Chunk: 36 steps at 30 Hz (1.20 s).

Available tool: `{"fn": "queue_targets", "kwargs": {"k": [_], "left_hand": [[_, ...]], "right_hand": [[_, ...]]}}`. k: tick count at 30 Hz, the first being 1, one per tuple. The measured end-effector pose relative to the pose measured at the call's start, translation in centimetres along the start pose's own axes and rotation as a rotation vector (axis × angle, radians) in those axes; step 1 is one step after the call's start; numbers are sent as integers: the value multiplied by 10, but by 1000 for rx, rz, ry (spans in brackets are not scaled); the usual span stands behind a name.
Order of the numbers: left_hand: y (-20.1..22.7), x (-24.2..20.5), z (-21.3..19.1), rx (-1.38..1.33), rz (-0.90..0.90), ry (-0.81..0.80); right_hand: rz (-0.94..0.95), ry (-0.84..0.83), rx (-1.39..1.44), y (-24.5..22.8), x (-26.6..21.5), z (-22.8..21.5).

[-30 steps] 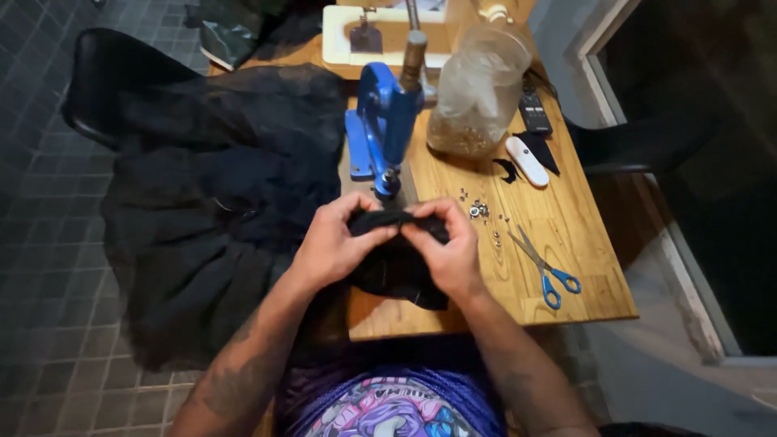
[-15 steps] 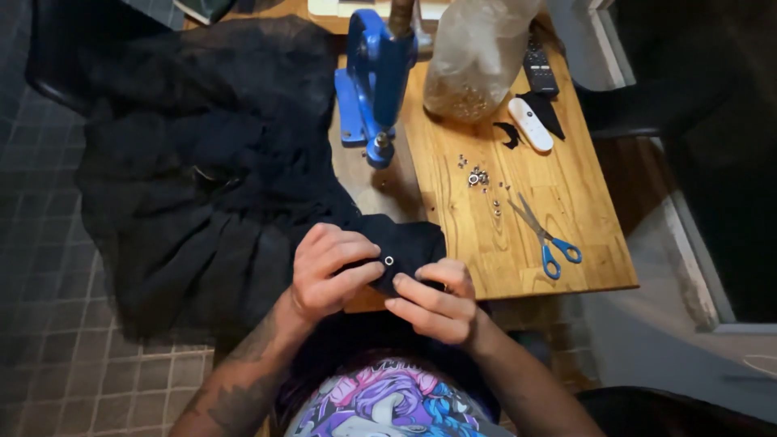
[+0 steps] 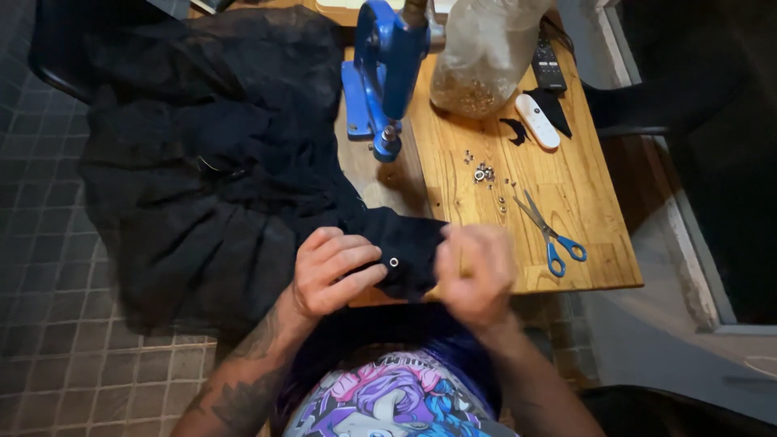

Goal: Attaching metal grommets to a black fabric piece using a manual hand press and scissors

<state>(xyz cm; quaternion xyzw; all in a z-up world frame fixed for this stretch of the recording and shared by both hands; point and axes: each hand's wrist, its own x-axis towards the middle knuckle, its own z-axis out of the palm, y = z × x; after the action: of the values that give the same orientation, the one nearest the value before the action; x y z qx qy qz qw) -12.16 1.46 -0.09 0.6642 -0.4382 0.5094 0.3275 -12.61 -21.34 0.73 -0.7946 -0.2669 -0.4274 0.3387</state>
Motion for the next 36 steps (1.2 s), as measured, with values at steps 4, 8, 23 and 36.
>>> {"fn": "queue_targets", "kwargs": {"k": [4, 8, 23, 36], "left_hand": [[5, 5, -4, 11, -4, 4], [3, 4, 3, 4, -27, -15], [10, 0, 1, -263, -619, -477], [0, 0, 4, -844, -1154, -319]], "right_hand": [[141, -173, -480, 53, -11, -30], [270, -234, -531, 78, -26, -42], [14, -478, 185, -12, -3, -3], [762, -525, 712, 8, 2, 22]]}}
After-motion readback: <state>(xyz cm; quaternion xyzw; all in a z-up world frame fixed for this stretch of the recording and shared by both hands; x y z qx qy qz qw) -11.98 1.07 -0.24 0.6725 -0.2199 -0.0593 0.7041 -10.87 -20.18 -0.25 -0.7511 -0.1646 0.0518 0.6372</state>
